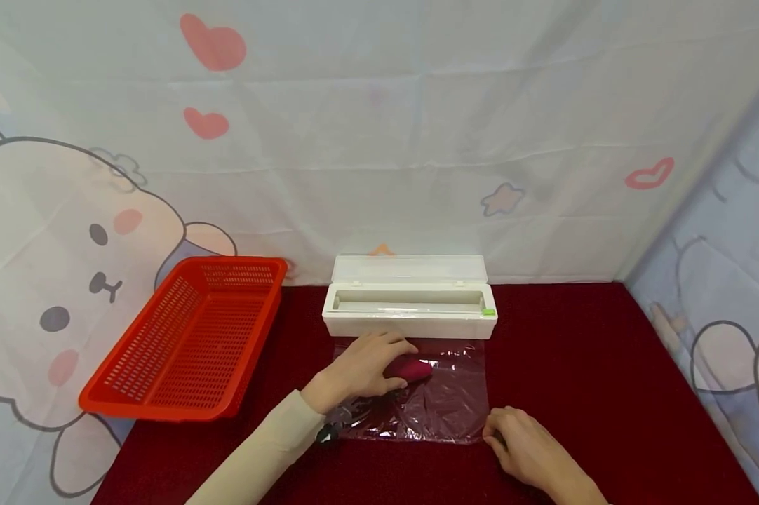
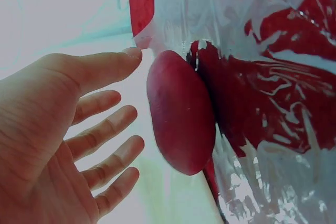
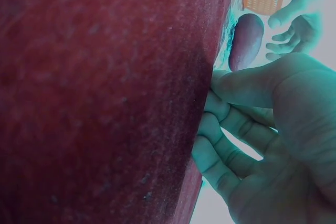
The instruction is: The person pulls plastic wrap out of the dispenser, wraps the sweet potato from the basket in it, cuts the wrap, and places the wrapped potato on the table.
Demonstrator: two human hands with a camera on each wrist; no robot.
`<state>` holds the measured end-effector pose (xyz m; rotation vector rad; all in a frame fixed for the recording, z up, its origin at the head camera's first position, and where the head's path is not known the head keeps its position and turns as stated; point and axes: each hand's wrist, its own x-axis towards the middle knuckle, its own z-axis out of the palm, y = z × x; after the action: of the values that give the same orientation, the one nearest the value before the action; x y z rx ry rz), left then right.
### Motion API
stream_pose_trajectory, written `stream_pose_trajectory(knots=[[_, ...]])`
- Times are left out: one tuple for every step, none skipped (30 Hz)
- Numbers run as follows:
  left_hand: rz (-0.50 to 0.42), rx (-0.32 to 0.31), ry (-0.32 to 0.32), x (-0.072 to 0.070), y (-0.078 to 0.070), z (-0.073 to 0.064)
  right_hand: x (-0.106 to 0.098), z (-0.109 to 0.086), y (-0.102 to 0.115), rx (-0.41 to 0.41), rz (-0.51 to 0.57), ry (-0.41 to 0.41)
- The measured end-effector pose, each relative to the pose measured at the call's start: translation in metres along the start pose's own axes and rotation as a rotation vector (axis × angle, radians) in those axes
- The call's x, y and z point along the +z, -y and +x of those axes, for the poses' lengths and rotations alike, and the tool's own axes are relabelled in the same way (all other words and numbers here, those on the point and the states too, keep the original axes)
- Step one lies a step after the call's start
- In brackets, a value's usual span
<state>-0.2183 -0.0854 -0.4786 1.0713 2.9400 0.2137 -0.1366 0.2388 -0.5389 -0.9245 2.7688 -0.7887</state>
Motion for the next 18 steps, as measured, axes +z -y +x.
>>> stream_pose_trajectory(knots=[[-0.002, 0.001, -0.003, -0.002, 0.000, -0.002, 0.000, 0.000, -0.001, -0.009, -0.001, -0.002], [-0.003, 0.003, -0.007, -0.004, 0.000, -0.004, 0.000, 0.000, -0.001, -0.018, -0.006, -0.007], [-0.004, 0.004, -0.011, -0.006, -0.001, -0.006, 0.000, 0.000, -0.001, -0.022, -0.010, -0.010], [-0.004, 0.010, -0.018, -0.008, -0.001, -0.008, 0.000, -0.001, -0.001, -0.025, -0.015, -0.015], [-0.006, 0.016, -0.026, -0.009, -0.001, -0.010, 0.000, -0.002, -0.002, -0.030, -0.020, -0.022], [-0.006, 0.022, -0.035, -0.011, -0.001, -0.012, 0.000, -0.003, -0.002, -0.034, -0.021, -0.024], [-0.008, 0.029, -0.045, -0.012, -0.001, -0.015, 0.000, -0.004, -0.002, -0.037, -0.023, -0.026], [-0.005, 0.033, -0.052, -0.013, -0.001, -0.018, 0.000, -0.004, -0.002, -0.035, -0.023, -0.027], [-0.003, 0.037, -0.060, -0.014, -0.001, -0.021, -0.001, -0.005, -0.002, -0.033, -0.021, -0.025], [-0.001, 0.040, -0.068, -0.015, 0.000, -0.024, -0.001, -0.005, -0.002, -0.034, -0.017, -0.022], [-0.001, 0.039, -0.071, -0.015, 0.001, -0.027, -0.001, -0.004, -0.002, -0.034, -0.014, -0.020], [-0.002, 0.038, -0.071, -0.015, 0.001, -0.031, -0.002, -0.004, -0.003, -0.032, -0.010, -0.015], [-0.004, 0.038, -0.072, -0.015, 0.002, -0.034, -0.002, -0.004, -0.002, -0.029, -0.009, -0.012], [-0.006, 0.036, -0.071, -0.015, 0.002, -0.038, -0.002, -0.003, -0.002, -0.026, -0.007, -0.011], [-0.011, 0.034, -0.071, -0.015, 0.003, -0.042, -0.002, -0.002, -0.002, -0.022, -0.005, -0.008], [-0.021, 0.031, -0.073, -0.016, 0.004, -0.046, -0.002, -0.001, -0.002, -0.023, -0.004, -0.006], [-0.028, 0.027, -0.074, -0.016, 0.005, -0.050, -0.001, -0.001, -0.002, -0.023, -0.003, -0.004], [-0.033, 0.024, -0.079, -0.016, 0.006, -0.054, -0.001, 0.000, -0.001, -0.022, -0.001, -0.001]])
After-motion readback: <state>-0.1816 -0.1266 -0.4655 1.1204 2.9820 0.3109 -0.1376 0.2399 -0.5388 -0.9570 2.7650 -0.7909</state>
